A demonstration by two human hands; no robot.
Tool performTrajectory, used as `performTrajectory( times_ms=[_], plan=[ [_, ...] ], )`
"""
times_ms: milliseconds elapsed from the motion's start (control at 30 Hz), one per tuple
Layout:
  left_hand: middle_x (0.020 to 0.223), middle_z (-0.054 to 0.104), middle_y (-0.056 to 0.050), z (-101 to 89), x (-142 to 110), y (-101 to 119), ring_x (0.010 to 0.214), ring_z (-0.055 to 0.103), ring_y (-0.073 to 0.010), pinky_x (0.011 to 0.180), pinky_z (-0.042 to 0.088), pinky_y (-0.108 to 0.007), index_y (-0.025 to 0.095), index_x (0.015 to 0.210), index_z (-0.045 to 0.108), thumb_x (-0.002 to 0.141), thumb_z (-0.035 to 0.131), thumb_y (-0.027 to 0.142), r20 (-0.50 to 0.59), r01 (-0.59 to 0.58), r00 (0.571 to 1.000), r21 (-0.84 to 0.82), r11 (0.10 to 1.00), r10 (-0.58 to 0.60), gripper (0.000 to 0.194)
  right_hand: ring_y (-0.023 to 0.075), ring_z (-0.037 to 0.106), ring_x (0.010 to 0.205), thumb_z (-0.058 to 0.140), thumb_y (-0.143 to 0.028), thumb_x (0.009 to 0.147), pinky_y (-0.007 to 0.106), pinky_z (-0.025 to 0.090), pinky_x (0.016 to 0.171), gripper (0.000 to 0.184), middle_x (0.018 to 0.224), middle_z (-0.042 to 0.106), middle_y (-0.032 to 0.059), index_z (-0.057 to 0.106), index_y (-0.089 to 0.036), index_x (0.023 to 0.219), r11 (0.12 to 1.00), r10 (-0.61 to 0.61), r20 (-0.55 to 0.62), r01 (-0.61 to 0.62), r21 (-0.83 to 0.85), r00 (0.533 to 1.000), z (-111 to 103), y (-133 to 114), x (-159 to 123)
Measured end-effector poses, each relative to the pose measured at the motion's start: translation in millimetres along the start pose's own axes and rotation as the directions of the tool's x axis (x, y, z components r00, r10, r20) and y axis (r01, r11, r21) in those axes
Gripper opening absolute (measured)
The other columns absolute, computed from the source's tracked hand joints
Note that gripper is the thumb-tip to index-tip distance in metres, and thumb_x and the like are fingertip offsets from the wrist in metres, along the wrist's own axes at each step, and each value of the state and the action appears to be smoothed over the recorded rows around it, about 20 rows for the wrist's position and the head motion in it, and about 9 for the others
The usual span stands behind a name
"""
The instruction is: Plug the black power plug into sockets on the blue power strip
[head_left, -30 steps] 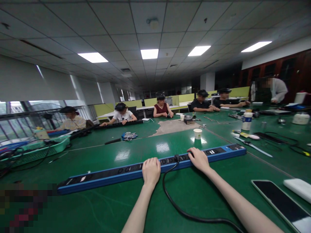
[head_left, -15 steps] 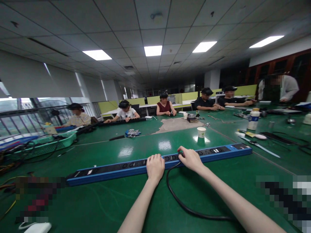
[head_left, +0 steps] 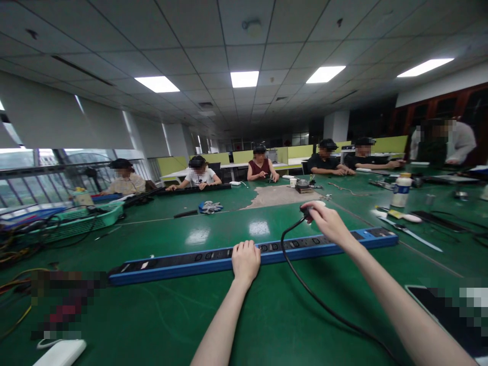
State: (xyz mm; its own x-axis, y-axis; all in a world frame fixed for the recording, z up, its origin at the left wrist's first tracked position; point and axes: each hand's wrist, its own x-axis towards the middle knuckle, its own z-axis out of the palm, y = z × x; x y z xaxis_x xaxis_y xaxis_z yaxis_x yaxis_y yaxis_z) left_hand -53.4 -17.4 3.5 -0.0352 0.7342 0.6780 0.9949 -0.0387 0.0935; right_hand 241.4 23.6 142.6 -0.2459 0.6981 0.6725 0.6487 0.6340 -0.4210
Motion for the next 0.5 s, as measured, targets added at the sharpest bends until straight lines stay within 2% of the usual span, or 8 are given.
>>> performTrajectory(
  times_ms=[133,267,367,433,500],
  plan=[
    [0.096,0.068,-0.009,-0.3,0,0,0.097,0.058,-0.0251,0.093,0.038,-0.039,0.021,0.097,0.068,0.101,0.040,0.028,-0.001,-0.003,1.000,-0.005,1.000,0.003,0.029,0.0157,0.066,0.089,0.050,-0.023,0.090,0.023,0.044,0.079,0.036,0.099,0.073,0.0037,0.063,-0.022,0.124,0.988,-0.023,0.175,0.049,-0.146,0.984,-13,51,-3],
    [0.097,0.068,-0.009,0.7,0,-1,0.097,0.058,-0.0247,0.093,0.038,-0.039,0.021,0.097,0.067,0.101,0.038,0.028,-0.011,-0.005,1.000,-0.004,1.000,0.005,0.030,0.0154,0.066,0.082,0.056,-0.027,0.090,0.023,0.042,0.072,0.031,0.091,0.072,0.0018,0.067,-0.025,0.119,0.944,0.045,0.322,0.066,-0.324,0.946,-12,86,-11],
    [0.096,0.068,-0.009,1.1,0,-1,0.096,0.058,-0.0246,0.093,0.038,-0.038,0.021,0.097,0.067,0.102,0.038,0.028,-0.009,-0.003,1.000,-0.002,1.000,0.003,0.031,0.0179,0.066,0.090,0.064,-0.033,0.086,0.024,0.041,0.073,0.020,0.096,0.072,0.0032,0.074,-0.027,0.103,0.880,0.069,0.339,0.103,-0.464,0.938,-9,94,-13],
    [0.096,0.068,-0.009,0.9,0,-1,0.096,0.058,-0.0245,0.093,0.038,-0.038,0.021,0.097,0.068,0.101,0.038,0.028,-0.010,-0.003,1.000,-0.001,1.000,0.003,0.031,0.0189,0.066,0.095,0.070,-0.037,0.082,0.024,0.040,0.072,0.018,0.102,0.072,0.0041,0.075,-0.027,0.096,0.867,0.079,0.341,0.104,-0.487,0.937,-7,93,-13],
    [0.096,0.068,-0.009,0.5,0,-1,0.096,0.058,-0.0246,0.093,0.038,-0.039,0.021,0.097,0.068,0.101,0.039,0.028,-0.015,-0.004,1.000,0.000,1.000,0.004,0.030,0.0180,0.066,0.091,0.071,-0.042,0.082,0.023,0.038,0.068,0.020,0.098,0.073,0.0033,0.074,-0.026,0.094,0.882,0.109,0.338,0.066,-0.467,0.935,-2,87,-14]
  ],
)
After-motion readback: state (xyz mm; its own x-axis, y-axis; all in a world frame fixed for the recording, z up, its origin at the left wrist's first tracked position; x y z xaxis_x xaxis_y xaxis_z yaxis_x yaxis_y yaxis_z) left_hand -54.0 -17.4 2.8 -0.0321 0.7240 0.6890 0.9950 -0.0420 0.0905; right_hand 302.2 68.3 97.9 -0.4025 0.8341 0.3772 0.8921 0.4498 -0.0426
